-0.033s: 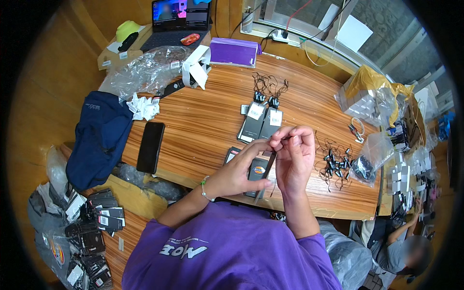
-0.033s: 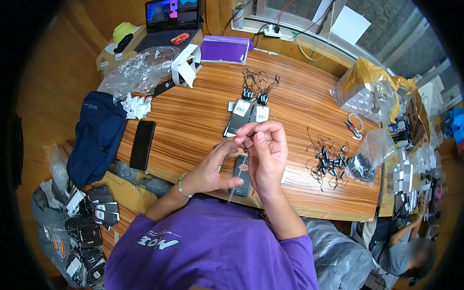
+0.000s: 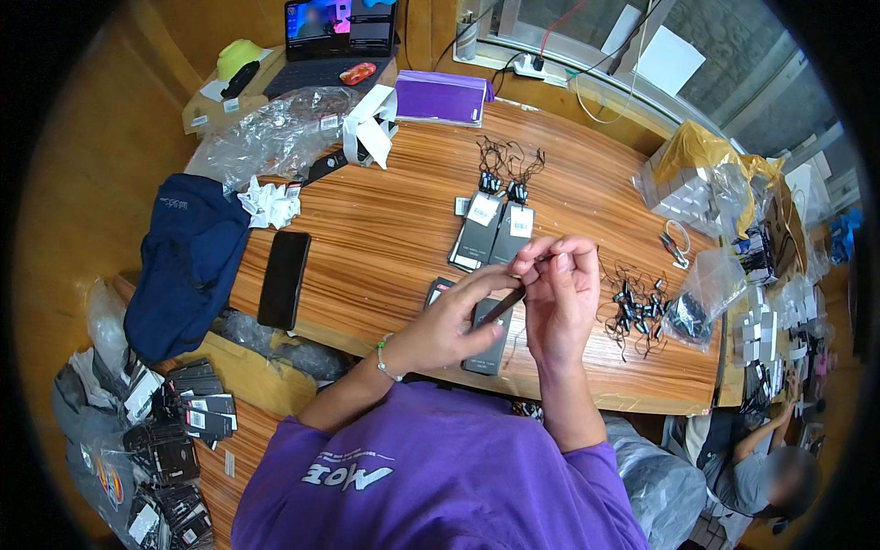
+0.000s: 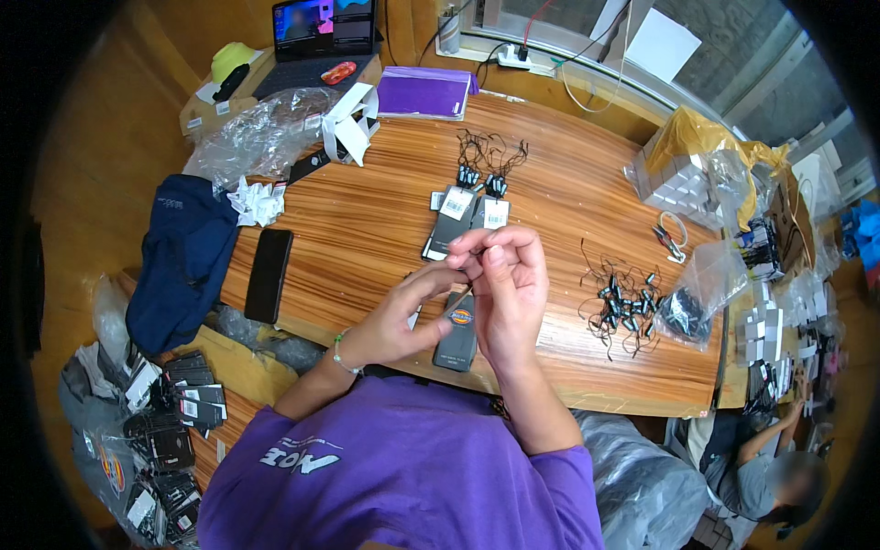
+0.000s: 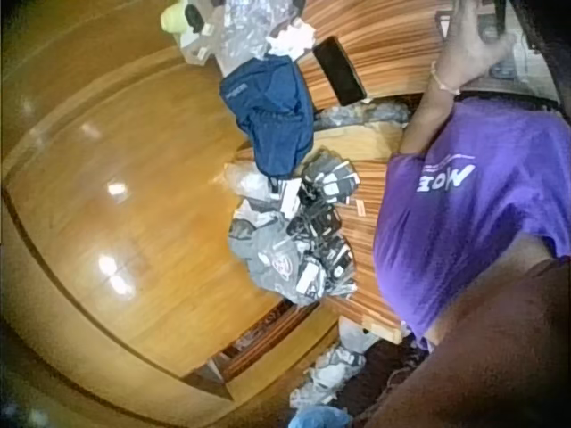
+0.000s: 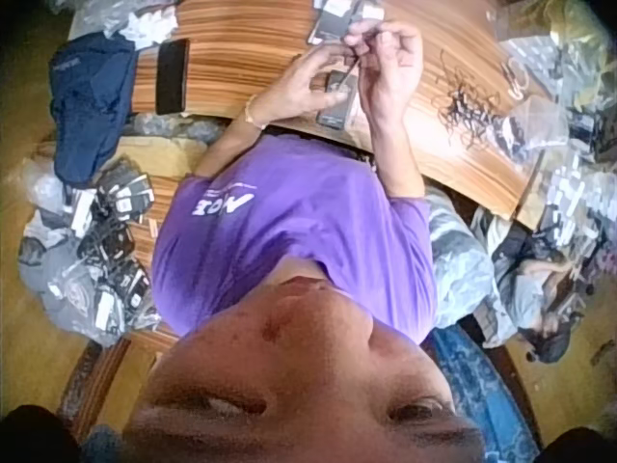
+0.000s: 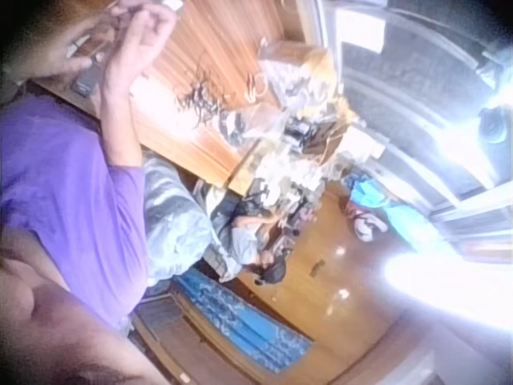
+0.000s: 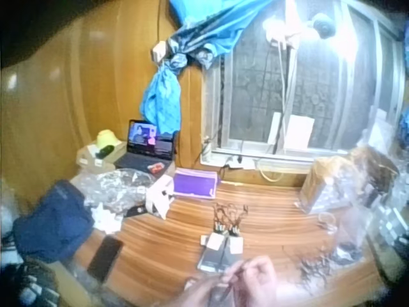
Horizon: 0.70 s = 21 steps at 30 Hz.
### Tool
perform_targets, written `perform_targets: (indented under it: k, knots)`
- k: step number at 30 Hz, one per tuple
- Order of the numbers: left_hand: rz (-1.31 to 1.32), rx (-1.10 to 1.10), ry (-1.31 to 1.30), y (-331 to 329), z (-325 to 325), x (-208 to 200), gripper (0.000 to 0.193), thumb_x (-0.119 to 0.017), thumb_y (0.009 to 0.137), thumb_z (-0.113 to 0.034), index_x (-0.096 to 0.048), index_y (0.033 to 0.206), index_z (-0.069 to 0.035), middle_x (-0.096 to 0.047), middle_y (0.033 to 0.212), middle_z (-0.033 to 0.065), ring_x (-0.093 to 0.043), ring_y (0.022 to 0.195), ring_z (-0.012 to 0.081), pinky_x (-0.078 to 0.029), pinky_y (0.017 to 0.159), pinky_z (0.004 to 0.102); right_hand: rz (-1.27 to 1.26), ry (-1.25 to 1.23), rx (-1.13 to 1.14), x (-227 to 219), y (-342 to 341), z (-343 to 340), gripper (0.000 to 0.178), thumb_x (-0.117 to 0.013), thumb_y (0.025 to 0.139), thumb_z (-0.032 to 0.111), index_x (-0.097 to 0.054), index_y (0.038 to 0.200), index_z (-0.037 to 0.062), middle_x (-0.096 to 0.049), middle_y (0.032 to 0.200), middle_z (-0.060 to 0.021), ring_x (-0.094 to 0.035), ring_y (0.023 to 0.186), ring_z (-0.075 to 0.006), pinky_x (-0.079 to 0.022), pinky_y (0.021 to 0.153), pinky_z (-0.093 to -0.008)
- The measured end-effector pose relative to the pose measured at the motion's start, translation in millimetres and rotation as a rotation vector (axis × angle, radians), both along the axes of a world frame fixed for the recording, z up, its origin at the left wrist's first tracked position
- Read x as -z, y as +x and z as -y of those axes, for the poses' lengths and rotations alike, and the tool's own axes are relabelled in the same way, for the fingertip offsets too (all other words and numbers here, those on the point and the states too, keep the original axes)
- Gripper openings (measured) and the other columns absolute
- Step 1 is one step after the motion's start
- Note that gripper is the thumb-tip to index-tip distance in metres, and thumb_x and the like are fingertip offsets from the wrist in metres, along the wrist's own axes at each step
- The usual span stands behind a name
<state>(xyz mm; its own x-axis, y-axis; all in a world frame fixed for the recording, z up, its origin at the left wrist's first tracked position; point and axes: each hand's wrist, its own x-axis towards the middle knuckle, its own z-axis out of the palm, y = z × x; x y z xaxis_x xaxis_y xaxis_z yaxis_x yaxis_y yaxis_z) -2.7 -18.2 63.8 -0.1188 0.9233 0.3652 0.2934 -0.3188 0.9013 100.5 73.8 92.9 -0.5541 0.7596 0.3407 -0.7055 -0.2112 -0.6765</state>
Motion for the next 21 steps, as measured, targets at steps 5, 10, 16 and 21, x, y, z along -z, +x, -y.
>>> perform_targets:
  k: [5,10,16,21]
  knots:
    - [0.249,-0.043,-0.112,-8.7,0.6,17.1,0.031,-0.052,0.085,-0.001,-0.047,0.115,-0.002,-0.059,0.095,0.0082,-0.057,0.089,0.0148,-0.045,0.076,0.0261,0.016,0.006,0.013,-2.5,9.3,-13.9,0.008,-0.046,0.091,0.01,-0.045,0.096,0.0045,-0.058,0.085,-0.015,-0.055,0.073,-0.0168,-0.047,0.069,-0.0282]
    - [0.257,-0.093,-0.057,-16.2,-2.6,15.1,0.012,-0.052,0.085,0.0,-0.049,0.096,-0.002,-0.049,0.088,0.0025,-0.05,0.084,0.0091,-0.042,0.076,0.0228,0.022,0.016,0.088,-10.4,12.8,-19.3,0.009,-0.046,0.091,0.012,-0.044,0.098,0.0054,-0.056,0.08,-0.0123,-0.053,0.067,-0.0153,-0.044,0.063,-0.0257]
    - [-0.013,-0.153,0.022,-15.2,-1.6,-4.6,0.022,-0.067,0.072,-0.003,-0.053,0.089,-0.003,-0.053,0.094,0.0051,-0.051,0.087,0.0144,-0.04,0.08,0.0265,0.025,0.016,0.07,-12.4,14.0,-17.0,0.01,-0.047,0.09,0.011,-0.045,0.098,0.0044,-0.057,0.079,-0.013,-0.053,0.067,-0.0158,-0.045,0.063,-0.0255]
    - [-0.135,-0.337,0.099,-15.1,-2.0,-11.7,0.016,-0.069,0.069,-0.004,-0.058,0.081,-0.003,-0.057,0.093,0.0068,-0.052,0.085,0.0184,-0.041,0.078,0.0277,0.181,0.128,0.005,-15.2,21.6,-16.7,0.012,-0.049,0.089,0.008,-0.044,0.099,0.0025,-0.057,0.072,-0.0104,-0.053,0.063,-0.014,-0.044,0.061,-0.0235]
